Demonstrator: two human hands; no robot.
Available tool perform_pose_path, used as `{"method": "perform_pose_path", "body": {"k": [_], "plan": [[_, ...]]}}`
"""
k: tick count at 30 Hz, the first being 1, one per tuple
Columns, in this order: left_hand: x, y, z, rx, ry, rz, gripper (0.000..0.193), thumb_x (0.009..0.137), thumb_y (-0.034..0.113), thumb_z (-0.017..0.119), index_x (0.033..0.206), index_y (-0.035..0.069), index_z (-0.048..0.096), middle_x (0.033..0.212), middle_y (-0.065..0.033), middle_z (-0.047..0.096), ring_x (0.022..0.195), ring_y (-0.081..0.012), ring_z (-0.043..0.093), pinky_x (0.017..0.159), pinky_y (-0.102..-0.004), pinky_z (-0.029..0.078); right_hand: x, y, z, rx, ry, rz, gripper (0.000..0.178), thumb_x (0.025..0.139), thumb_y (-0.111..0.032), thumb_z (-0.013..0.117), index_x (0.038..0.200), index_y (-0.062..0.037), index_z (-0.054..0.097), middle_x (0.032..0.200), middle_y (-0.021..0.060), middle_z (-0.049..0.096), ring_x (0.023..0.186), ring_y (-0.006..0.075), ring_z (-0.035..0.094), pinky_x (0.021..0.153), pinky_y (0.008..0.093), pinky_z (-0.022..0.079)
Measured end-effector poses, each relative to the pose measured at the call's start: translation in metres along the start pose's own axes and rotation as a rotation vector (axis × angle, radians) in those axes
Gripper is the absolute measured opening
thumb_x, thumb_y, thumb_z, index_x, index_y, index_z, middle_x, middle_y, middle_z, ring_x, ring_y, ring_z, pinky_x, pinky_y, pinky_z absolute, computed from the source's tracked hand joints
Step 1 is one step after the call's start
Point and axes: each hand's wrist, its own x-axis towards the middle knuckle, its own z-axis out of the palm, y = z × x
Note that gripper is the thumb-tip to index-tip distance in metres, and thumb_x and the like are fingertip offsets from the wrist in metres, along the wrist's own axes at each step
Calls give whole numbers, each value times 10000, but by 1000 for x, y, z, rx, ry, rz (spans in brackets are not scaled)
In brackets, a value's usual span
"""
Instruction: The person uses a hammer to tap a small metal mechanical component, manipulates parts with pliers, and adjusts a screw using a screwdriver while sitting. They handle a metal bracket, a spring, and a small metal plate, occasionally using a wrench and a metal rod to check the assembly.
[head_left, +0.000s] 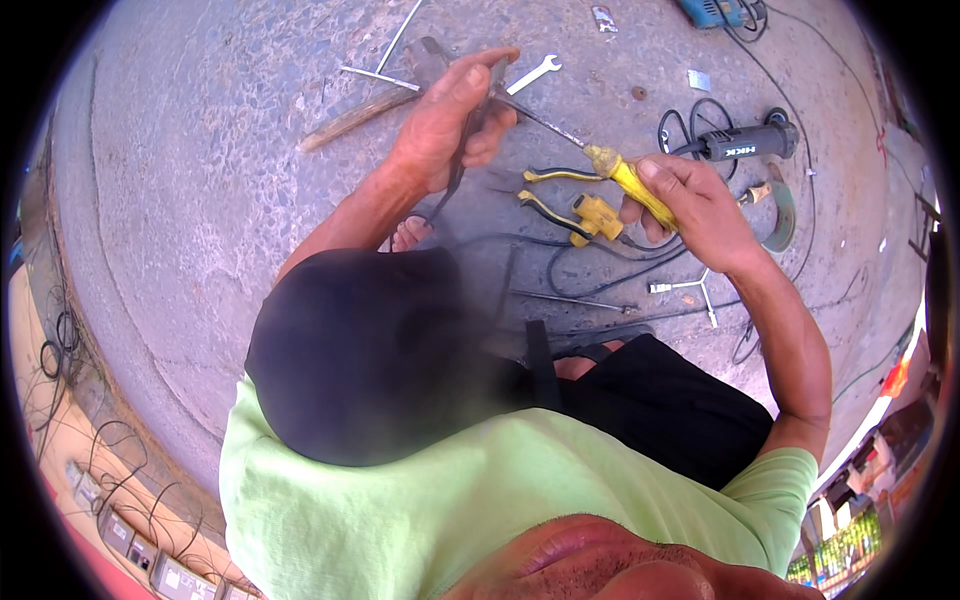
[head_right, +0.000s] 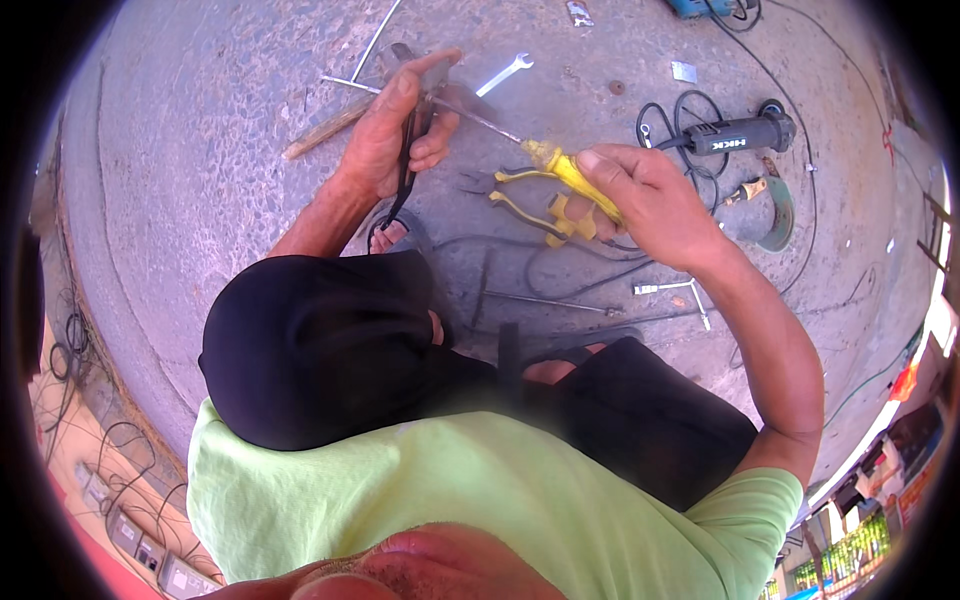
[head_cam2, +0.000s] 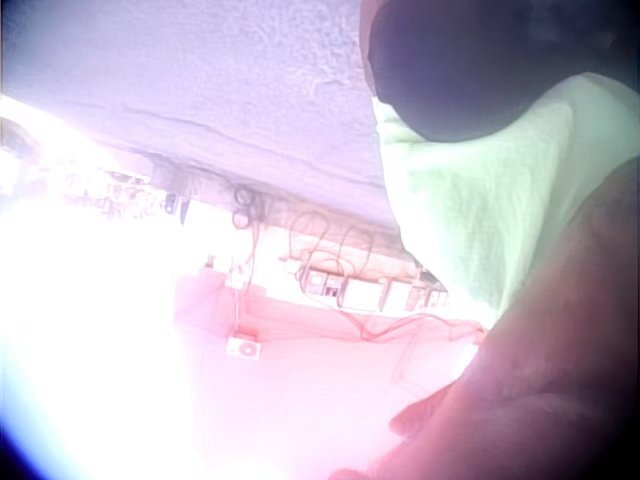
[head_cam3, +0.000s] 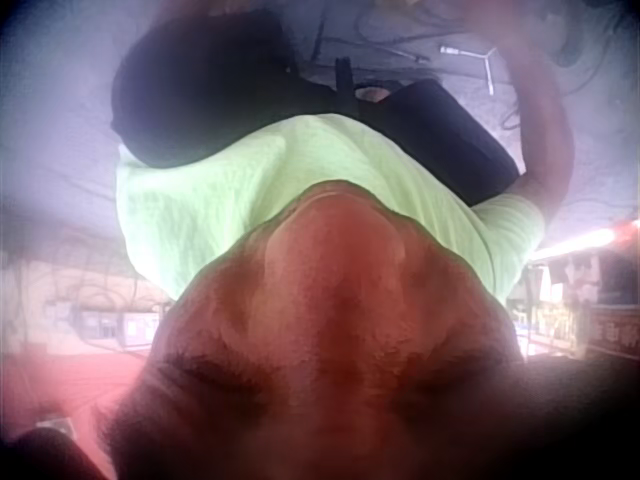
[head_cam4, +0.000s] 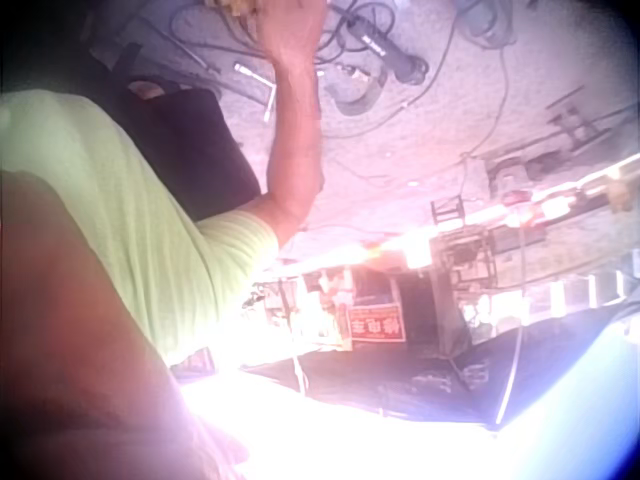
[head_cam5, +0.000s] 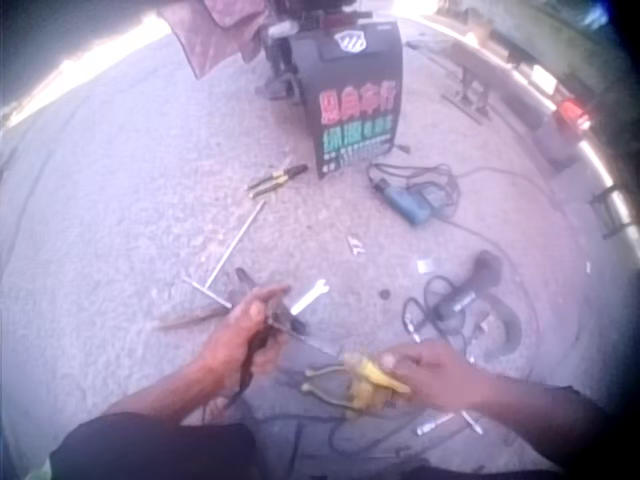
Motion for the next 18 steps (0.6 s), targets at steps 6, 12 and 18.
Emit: {"method": "perform_pose_path", "body": {"k": [6, 12, 18], "plan": [[-2, 3, 2, -12, 21, -12, 693, 1015, 557, 552, 1515, 100, 407, 991, -72, 605, 571, -69, 398, 474, -216, 345, -2, -2, 13, -80, 153, -59, 413, 1043, -330, 572, 1251, 22, 628, 1013, 94, 720, 715, 76, 600, 583, 252, 461], [-2, 4, 2, 88, 41, 19, 737, 979, 583, 601, 1508, 101, 420, 1008, -89, 613, 593, -73, 421, 482, -215, 347, 6, 13, 4, 92, 102, -77, 465, 972, -297, 687, 1297, 22, 590, 1098, 102, 712, 808, 85, 639, 657, 241, 496], [-4, 5, 5, 90, 64, 21, 762, 953, 594, 634, 1500, 103, 433, 1016, -93, 618, 594, -72, 426, 482, -215, 347, 7, 10, 8, 9, 128, -83, 445, 1033, -344, 585, 1303, 9, 600, 1043, 79, 727, 838, 105, 655, 684, 245, 503]]}}
